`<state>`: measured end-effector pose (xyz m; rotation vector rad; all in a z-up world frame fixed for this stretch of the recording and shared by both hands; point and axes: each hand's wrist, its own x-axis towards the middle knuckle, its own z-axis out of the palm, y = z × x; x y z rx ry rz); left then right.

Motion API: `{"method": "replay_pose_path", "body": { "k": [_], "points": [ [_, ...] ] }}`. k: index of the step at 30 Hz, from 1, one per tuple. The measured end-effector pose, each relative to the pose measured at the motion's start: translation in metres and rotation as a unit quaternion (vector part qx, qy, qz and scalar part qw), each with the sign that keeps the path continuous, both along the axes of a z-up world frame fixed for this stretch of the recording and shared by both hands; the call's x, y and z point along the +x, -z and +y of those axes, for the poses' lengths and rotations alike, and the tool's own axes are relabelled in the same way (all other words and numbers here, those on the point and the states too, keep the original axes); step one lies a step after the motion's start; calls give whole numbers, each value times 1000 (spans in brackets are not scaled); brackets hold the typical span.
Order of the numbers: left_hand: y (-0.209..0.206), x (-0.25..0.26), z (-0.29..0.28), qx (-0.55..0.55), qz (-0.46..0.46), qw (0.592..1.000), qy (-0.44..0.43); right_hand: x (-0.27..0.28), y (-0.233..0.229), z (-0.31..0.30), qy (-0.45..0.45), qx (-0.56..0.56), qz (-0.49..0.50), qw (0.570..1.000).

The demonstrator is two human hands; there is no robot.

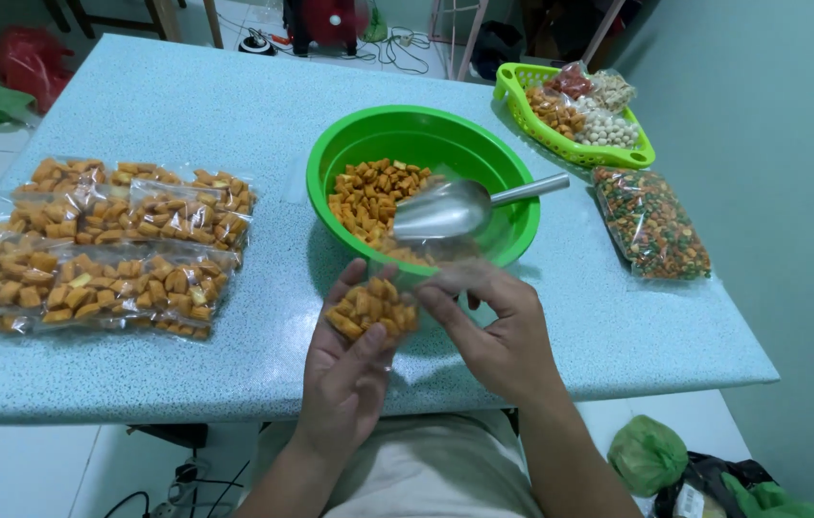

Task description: A person is manually packaging small snacks from a large green bowl into individual plastic bags using a metal scoop.

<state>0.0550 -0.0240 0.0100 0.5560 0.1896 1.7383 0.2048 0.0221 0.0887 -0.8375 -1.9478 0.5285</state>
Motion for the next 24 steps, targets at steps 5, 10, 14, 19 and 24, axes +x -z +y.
{"method": "replay_pose_path", "body": {
  "k": [5, 10, 14, 19, 24],
  "points": [
    [18, -3, -1, -129, 215, 967, -38, 17, 17, 8, -34, -104, 110, 988],
    [19, -3, -1, -132, 279, 951, -17, 23, 30, 12, -66, -122, 157, 978],
    [12, 0, 2, -157, 291, 943, -39, 31, 34, 10, -128, -188, 151, 962],
    [7, 1, -2, -130, 260, 956, -45, 32, 28, -9, -60, -260, 54, 962],
    [-5, -1, -4, -166, 308, 936, -35, 37, 40, -10, -69, -264, 111, 956]
  ]
}}
